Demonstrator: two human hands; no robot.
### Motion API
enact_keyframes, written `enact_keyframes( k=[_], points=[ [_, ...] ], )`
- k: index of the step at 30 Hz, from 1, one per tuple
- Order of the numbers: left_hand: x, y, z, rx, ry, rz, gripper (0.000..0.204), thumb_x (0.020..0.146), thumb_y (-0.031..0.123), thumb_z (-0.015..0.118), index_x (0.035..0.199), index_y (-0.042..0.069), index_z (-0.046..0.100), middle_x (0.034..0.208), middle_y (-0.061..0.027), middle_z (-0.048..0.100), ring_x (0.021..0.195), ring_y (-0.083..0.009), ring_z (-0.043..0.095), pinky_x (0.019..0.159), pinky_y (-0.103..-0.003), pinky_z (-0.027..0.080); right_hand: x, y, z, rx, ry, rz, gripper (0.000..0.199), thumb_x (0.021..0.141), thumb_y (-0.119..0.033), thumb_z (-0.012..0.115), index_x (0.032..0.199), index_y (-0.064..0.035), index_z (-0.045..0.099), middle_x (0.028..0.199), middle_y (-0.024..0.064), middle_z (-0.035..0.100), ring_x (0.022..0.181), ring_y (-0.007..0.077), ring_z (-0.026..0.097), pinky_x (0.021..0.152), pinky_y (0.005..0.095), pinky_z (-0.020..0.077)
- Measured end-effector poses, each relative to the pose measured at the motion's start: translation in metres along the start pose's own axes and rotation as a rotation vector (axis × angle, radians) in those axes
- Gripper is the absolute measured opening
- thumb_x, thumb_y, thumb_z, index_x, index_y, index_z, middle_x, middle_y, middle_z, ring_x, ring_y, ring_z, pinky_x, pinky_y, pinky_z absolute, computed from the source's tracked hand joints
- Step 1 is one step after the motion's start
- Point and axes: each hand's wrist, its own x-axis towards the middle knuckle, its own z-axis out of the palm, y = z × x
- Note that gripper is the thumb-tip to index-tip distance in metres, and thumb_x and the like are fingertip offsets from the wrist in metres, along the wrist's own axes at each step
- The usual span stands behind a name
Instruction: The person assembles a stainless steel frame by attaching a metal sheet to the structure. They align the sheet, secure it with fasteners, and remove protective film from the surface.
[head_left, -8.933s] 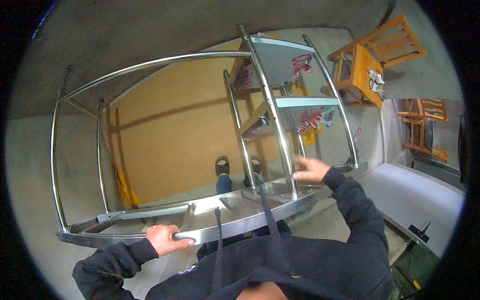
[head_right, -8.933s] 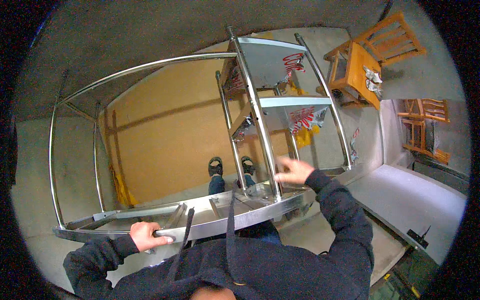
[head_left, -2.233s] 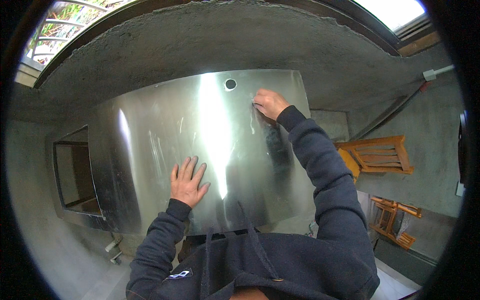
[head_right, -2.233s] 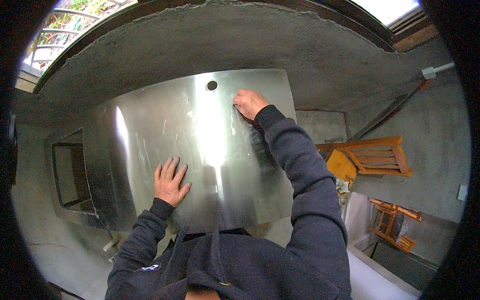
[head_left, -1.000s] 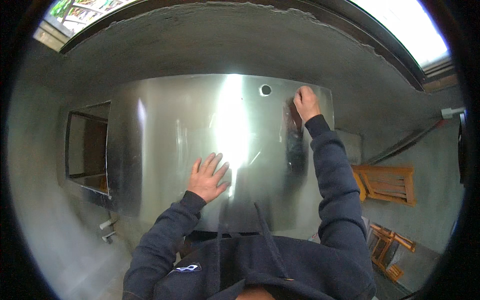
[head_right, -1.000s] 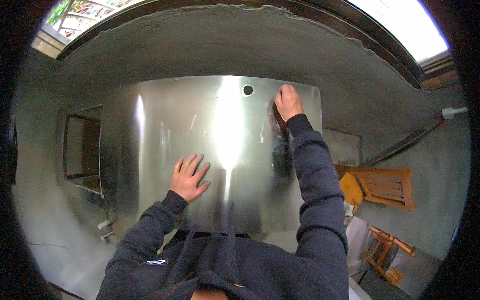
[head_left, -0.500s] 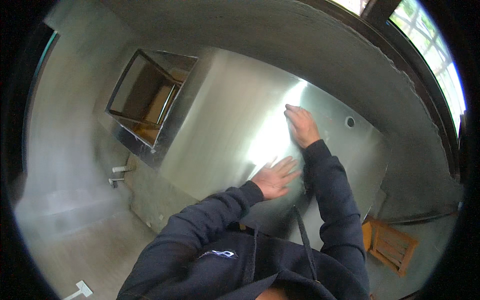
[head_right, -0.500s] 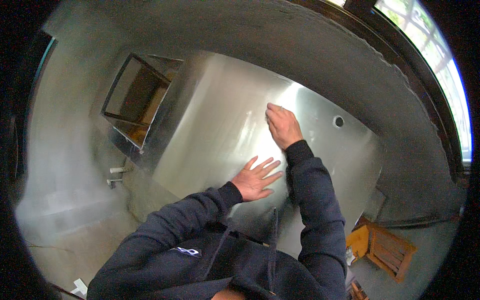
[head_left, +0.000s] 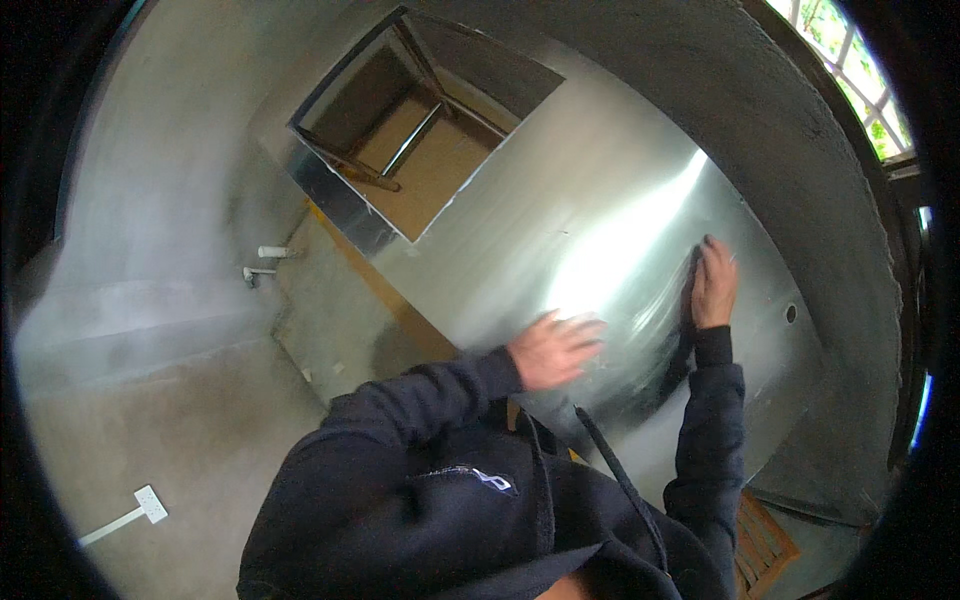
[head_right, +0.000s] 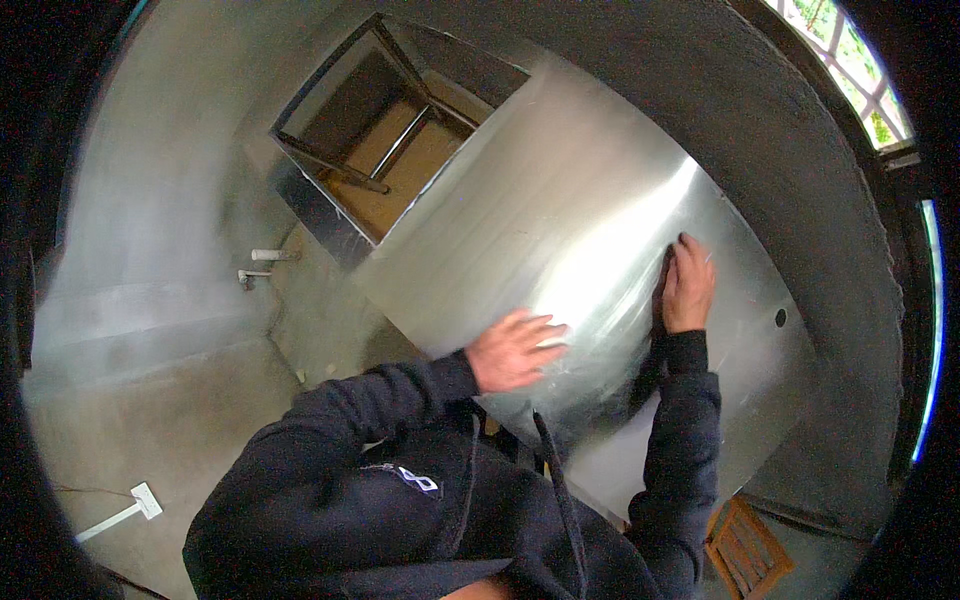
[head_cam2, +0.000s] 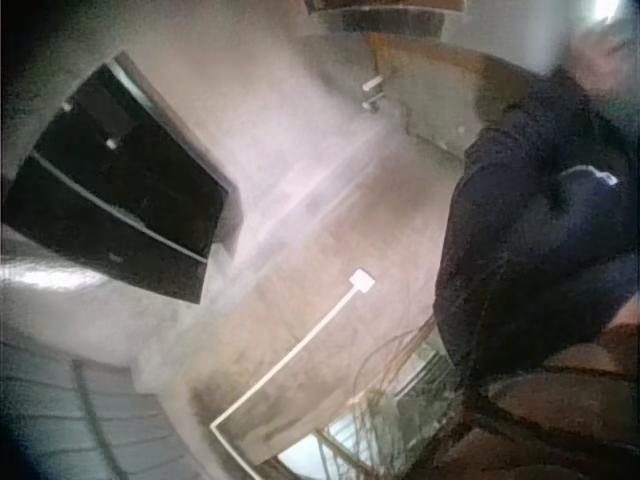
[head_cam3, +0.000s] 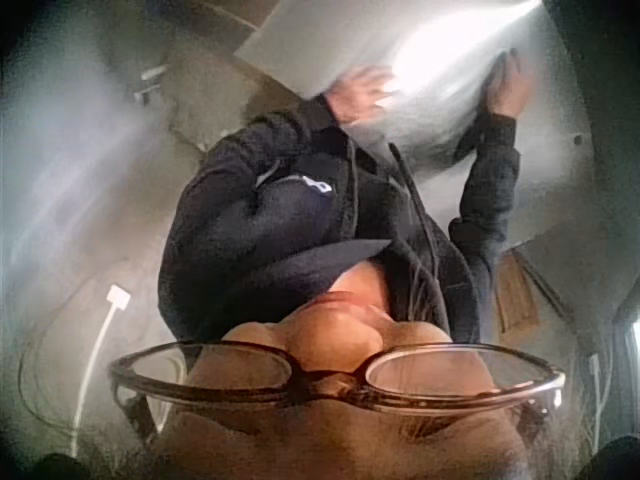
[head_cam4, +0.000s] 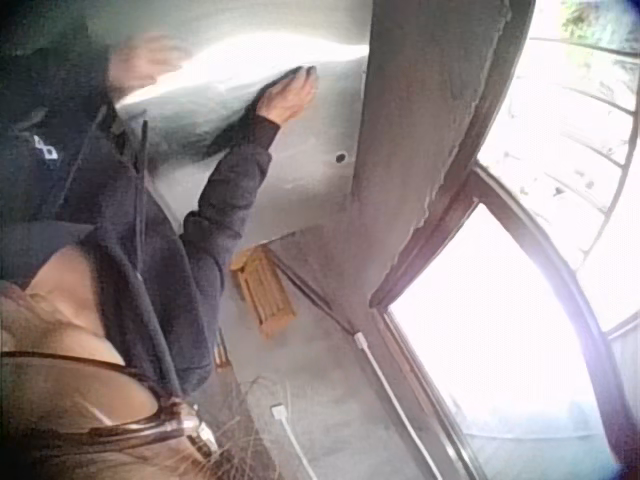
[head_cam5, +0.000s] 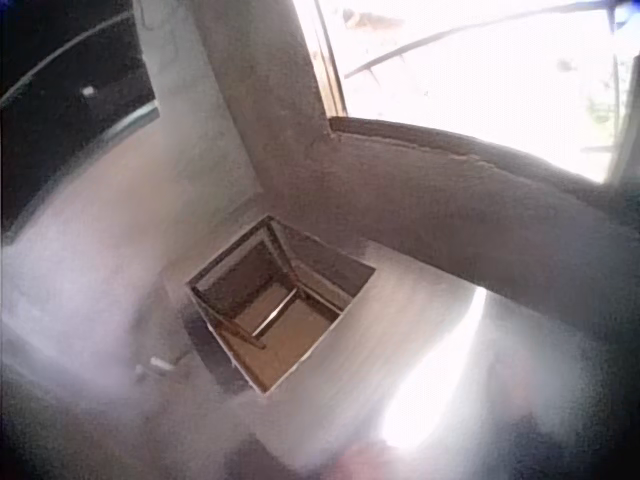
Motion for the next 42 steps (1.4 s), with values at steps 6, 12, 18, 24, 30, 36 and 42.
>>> enact_keyframes(
  k=[6,12,18,24,30,36,42],
  points=[
    [-0.100,-0.094,-0.060,0.255,0.064,-0.443,0.056,0.076,0.033,0.060,0.125,0.009,0.045,0.135,-0.0114,0.038,0.127,-0.0284,0.032,0.102,-0.046,0.025,-0.029,-0.076,0.015,0.049,-0.041,0.040,0.029,0.078,-0.002,0.055,0.107,0.0029,0.053,0.123,0.0191,0.049,0.110,0.0346,0.049,0.091,0.0425,0.0392],
    [-0.129,-0.117,-0.070,0.254,0.243,-0.565,0.048,0.076,0.028,0.059,0.120,0.009,0.049,0.130,-0.0106,0.042,0.124,-0.0284,0.036,0.102,-0.048,0.025,-0.016,-0.127,-0.004,0.118,-0.117,-0.167,0.021,0.077,-0.005,0.056,0.098,-0.0015,0.055,0.114,0.0150,0.052,0.105,0.0343,0.050,0.087,0.0424,0.0416],
    [-0.110,-0.072,-0.045,0.075,0.122,-0.246,0.036,0.076,0.021,0.058,0.110,0.009,0.056,0.123,-0.0089,0.049,0.119,-0.0275,0.041,0.102,-0.048,0.024,0.034,-0.033,0.020,0.093,0.198,0.310,0.017,0.078,-0.005,0.053,0.093,-0.0030,0.060,0.099,0.0162,0.058,0.090,0.0342,0.055,0.077,0.0404,0.0455],
    [-0.090,-0.056,-0.023,0.042,0.151,-0.130,0.037,0.073,0.021,0.062,0.108,0.010,0.058,0.117,-0.0061,0.052,0.113,-0.0255,0.045,0.099,-0.050,0.027,0.073,0.026,0.020,0.062,0.228,0.590,0.016,0.074,-0.016,0.060,0.085,-0.0041,0.064,0.087,0.0178,0.061,0.084,0.0364,0.057,0.074,0.0440,0.0456],
    [-0.091,-0.059,-0.017,0.100,0.205,-0.119,0.035,0.071,0.021,0.063,0.105,0.013,0.060,0.115,-0.0049,0.053,0.111,-0.0250,0.046,0.097,-0.051,0.030,0.111,0.026,0.022,0.052,0.169,0.633,0.028,0.073,-0.014,0.064,0.099,-0.0021,0.062,0.094,0.0163,0.057,0.088,0.0302,0.057,0.078,0.0382,0.0457],
    [-0.091,-0.058,-0.013,0.105,0.250,-0.125,0.035,0.069,0.023,0.064,0.103,0.013,0.062,0.113,-0.0040,0.055,0.108,-0.0242,0.049,0.096,-0.049,0.031,0.125,0.046,0.040,-0.051,0.174,0.559,0.016,0.076,-0.012,0.060,0.087,-0.0018,0.062,0.088,0.0166,0.057,0.085,0.0328,0.057,0.074,0.0398,0.0459],
    [-0.085,-0.052,-0.014,0.102,0.269,-0.141,0.031,0.069,0.018,0.063,0.099,0.011,0.062,0.111,-0.0047,0.056,0.108,-0.0252,0.050,0.098,-0.049,0.030,0.098,0.068,0.020,-0.063,0.485,0.739,0.010,0.077,-0.006,0.051,0.081,0.0021,0.056,0.079,0.0245,0.058,0.080,0.0409,0.056,0.070,0.0461,0.0450]
  ],
)
